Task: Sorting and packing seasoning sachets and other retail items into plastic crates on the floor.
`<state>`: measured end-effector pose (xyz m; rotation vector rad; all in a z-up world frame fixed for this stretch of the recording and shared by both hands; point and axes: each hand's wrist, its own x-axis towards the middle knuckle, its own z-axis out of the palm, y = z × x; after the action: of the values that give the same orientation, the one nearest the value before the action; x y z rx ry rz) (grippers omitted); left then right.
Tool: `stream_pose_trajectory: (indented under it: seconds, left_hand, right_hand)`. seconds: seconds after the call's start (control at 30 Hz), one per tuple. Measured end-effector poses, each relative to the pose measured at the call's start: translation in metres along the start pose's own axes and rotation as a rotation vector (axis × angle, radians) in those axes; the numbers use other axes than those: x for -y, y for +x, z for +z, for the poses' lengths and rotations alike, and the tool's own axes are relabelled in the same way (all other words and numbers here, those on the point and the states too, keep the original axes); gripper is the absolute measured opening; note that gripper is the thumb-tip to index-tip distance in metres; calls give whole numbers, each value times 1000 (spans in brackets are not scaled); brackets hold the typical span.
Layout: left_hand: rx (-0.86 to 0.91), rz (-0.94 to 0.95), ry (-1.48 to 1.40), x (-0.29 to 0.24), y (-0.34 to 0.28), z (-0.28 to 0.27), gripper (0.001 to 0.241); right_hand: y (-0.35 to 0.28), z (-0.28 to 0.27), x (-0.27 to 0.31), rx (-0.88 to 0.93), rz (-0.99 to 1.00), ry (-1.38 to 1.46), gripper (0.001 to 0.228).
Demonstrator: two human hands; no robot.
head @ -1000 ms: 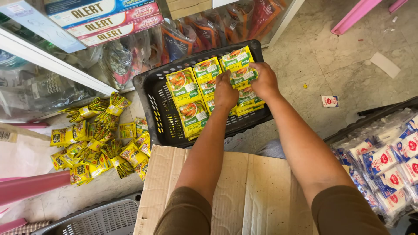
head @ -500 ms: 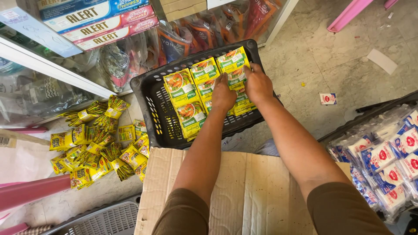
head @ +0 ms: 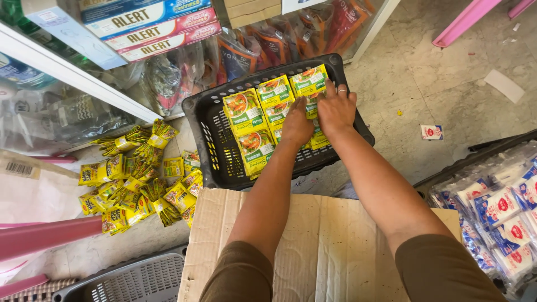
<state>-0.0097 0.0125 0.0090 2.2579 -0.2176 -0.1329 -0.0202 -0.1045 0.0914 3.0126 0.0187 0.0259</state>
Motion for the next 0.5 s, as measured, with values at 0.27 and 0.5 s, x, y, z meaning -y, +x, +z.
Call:
stream_pose_trajectory:
  seconds: [0.27, 0.5]
  left_hand:
    - [-245, -99, -116, 0, -16, -77, 64]
    - [-271, -454, 108, 72, -32, -133, 63]
  right_hand:
    - [-8, -4, 44, -4, -310, 502, 38]
    - [-19, -23, 102, 110, -504, 506, 58]
